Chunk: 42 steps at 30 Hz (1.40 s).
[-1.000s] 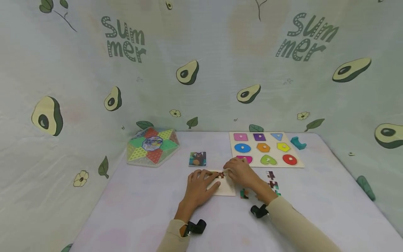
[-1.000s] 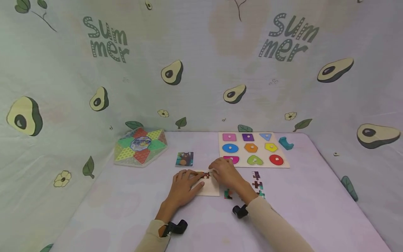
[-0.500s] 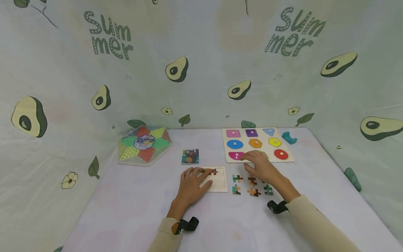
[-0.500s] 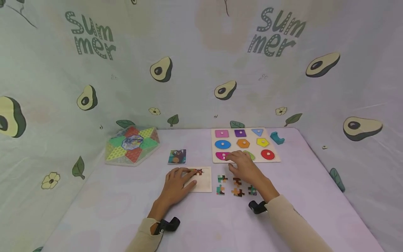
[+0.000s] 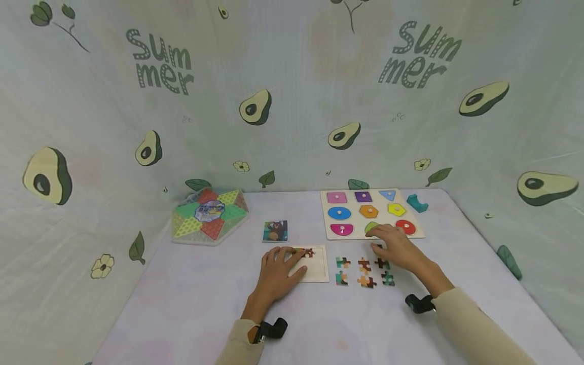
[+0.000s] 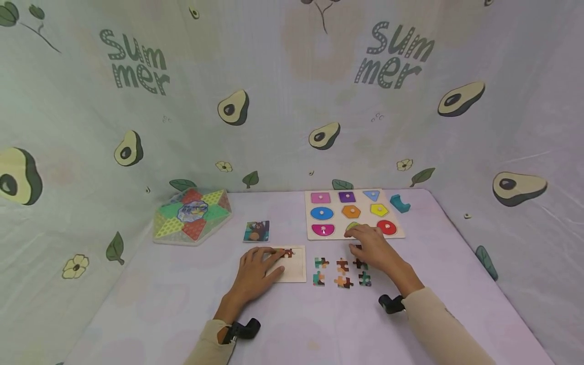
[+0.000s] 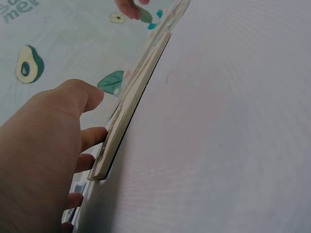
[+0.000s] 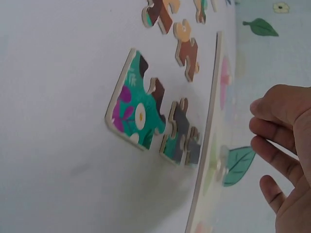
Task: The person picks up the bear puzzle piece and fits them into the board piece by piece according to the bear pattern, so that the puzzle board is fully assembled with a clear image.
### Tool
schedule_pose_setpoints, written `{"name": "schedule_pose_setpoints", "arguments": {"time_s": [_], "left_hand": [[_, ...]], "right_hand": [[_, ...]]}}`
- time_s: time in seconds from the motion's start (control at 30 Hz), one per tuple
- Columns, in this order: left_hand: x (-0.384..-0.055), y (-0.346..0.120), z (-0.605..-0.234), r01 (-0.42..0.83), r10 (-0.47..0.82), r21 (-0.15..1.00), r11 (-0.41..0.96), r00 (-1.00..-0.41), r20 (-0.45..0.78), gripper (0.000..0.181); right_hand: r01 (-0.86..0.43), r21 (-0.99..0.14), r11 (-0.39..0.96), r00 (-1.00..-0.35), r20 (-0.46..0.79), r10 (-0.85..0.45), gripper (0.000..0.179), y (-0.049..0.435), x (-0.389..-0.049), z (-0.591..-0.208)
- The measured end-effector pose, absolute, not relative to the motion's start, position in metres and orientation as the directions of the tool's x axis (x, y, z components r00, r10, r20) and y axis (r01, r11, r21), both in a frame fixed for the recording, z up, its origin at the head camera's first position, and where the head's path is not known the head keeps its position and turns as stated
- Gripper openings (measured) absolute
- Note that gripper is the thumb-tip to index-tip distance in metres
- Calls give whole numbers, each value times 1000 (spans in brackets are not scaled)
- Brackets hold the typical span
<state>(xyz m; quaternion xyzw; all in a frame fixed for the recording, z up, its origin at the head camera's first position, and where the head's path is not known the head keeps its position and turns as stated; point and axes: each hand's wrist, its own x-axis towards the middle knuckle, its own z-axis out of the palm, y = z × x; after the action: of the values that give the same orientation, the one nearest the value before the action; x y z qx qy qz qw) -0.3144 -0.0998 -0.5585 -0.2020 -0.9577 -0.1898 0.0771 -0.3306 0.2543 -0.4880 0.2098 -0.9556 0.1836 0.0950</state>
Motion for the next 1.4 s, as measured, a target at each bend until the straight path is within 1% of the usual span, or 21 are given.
{"name": "schedule_pose_setpoints", "arguments": {"time_s": [0.17,0.4,0.6,0.7,0.9,0.97,1.2,1.4], "left_hand": [[-312,-100,-557,416,357,330,848,-907,226,54],[-312,-101,-555,461,387,340,819,-883,266,53],[-313,-102,-556,452,387,335,827,-889,243,54],[-313,-102,-556,445,383,336,830,-893,236,54],[-312,-103,-556,458,385,328,827,-884,264,54],[-312,-102,-555,460,385,321,828,-882,271,54],[-313,-102,-555,435,381,314,844,-898,220,56],[-311,-102,-554,444,381,321,836,-893,241,55]], "right_hand": [[-394,-304,868,-914,225,-336,31,265,-331,-493],[-344,-312,885,-938,156,-310,32,280,-335,-503],[-373,-296,879,-927,166,-337,32,289,-340,-510],[-381,-305,873,-924,162,-347,32,290,-339,-512],[-390,-309,867,-920,165,-355,33,287,-337,-513],[-391,-296,872,-919,172,-354,33,286,-338,-513],[-375,-252,892,-924,180,-338,31,284,-338,-514],[-384,-188,904,-914,214,-344,32,280,-338,-511]]}}
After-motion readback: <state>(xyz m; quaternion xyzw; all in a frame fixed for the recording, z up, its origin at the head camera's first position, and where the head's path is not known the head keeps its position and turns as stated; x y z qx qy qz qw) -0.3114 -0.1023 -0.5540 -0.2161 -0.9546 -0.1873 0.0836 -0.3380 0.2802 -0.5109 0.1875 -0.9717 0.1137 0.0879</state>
